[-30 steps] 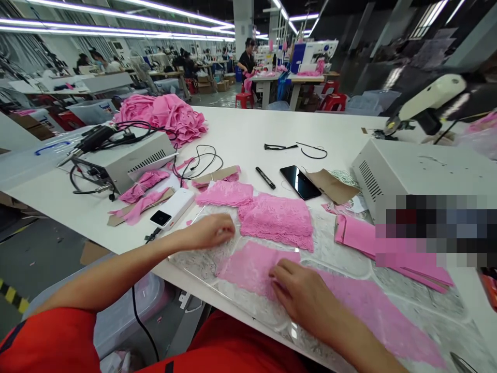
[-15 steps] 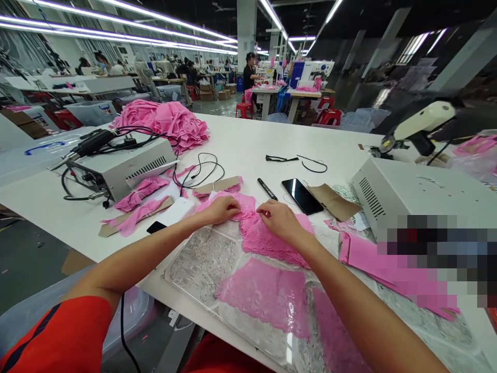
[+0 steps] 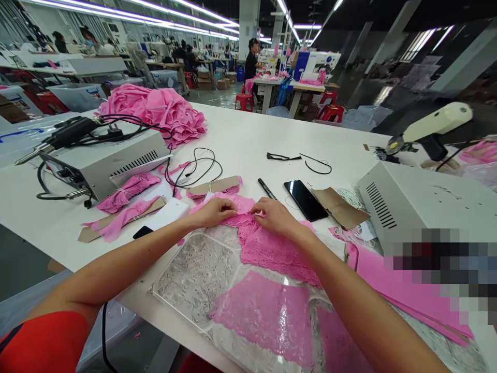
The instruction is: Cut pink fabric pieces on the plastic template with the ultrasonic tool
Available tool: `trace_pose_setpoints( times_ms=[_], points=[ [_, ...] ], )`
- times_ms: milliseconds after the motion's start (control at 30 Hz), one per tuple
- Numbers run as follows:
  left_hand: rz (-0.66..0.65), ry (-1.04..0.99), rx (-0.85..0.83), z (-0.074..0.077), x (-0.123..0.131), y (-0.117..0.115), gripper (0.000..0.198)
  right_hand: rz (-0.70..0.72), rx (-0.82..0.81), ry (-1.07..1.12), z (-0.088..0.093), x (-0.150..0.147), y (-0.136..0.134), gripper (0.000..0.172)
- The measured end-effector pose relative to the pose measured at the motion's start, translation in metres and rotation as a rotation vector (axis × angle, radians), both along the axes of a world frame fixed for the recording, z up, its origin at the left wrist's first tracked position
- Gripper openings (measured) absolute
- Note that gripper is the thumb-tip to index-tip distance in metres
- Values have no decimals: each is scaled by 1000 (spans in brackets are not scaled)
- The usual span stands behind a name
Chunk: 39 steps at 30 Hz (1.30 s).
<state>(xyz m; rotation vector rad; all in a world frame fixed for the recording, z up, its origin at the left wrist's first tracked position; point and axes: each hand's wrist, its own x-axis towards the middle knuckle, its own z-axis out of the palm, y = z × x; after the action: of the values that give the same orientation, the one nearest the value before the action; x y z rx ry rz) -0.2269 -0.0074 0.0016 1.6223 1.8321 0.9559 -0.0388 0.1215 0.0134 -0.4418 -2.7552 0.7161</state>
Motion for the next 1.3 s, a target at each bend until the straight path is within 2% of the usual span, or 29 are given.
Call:
trace_pose_setpoints(
  times_ms=[233, 533, 833, 1100, 1300],
  points=[
    [-37, -17, -32, 2, 0, 1, 18, 70, 15, -55, -3, -5, 7, 16],
    [-4, -16, -45, -1, 0, 5, 15, 125, 4, -137, 9, -1, 9, 15],
    [13, 2, -54, 1, 2, 3, 14, 63, -29, -89, 4, -7, 11, 17],
    [13, 6, -50, -1, 1, 3, 13, 136, -48, -120, 8, -6, 11, 17],
    [8, 8, -43, -3, 0, 4, 14, 112, -51, -117, 8, -10, 10, 16]
  ],
)
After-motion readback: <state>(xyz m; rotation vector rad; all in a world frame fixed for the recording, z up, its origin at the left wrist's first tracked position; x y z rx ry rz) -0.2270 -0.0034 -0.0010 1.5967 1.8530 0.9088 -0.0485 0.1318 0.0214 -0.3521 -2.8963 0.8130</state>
